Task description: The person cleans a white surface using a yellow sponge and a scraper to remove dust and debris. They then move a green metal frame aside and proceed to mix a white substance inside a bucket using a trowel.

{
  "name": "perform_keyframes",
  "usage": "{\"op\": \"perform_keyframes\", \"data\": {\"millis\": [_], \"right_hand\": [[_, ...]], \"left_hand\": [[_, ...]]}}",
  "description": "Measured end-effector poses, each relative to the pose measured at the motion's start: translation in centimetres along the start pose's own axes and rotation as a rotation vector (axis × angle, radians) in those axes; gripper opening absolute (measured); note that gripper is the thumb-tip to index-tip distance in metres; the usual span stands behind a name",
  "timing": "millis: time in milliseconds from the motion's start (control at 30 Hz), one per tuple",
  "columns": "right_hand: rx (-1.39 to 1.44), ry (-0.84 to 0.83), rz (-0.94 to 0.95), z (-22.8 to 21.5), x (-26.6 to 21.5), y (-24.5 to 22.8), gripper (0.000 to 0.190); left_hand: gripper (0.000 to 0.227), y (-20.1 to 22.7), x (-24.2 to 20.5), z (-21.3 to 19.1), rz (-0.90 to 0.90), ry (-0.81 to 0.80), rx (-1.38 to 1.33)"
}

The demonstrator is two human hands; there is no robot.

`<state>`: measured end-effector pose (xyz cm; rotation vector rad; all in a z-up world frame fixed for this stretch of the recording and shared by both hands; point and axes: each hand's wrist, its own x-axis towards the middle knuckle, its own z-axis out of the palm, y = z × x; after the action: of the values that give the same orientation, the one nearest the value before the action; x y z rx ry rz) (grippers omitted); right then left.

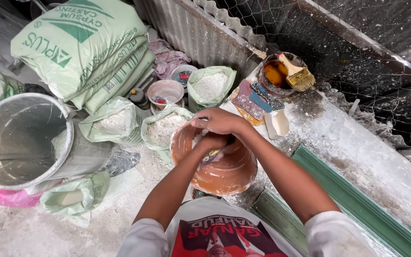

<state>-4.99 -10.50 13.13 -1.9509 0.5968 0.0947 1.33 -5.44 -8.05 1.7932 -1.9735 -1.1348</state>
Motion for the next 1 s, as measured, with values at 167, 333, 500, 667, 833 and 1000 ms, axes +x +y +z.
{"op": "perform_keyframes", "data": {"millis": [167, 333, 500, 667, 833, 1000], "right_hand": [[-0.058, 0.044, -0.051, 0.1, -0.4, 0.5, 0.047], [-0.015, 0.017, -0.031, -0.8, -0.8, 0.3, 0.048], [-0.008, 0.014, 0.001, -0.7, -0.7, 0.5, 0.047], [-0.033, 0.018, -0.030, -2.3, -1.6, 1.4, 0.045], [-0.026, 0.140, -0.098, -5.3, -2.3, 2.8, 0.044], [-0.031, 0.203, 0.001, -4.4, -1.1, 1.9, 0.041]], "left_hand": [[0.036, 6.6, -6.2, -4.4, -0.383, -0.245, -0.308], [0.034, 6.8, -5.0, -5.6, -0.353, -0.202, -0.358], [0.032, -0.8, -0.4, 3.7, 0.004, -0.031, -0.020], [0.036, 6.5, -4.8, -3.5, -0.047, -0.312, 0.253], [0.032, 11.1, -6.8, -4.3, -0.104, 0.141, 0.518], [0.022, 8.1, -3.4, -1.6, -0.133, 0.269, 0.818]]}}
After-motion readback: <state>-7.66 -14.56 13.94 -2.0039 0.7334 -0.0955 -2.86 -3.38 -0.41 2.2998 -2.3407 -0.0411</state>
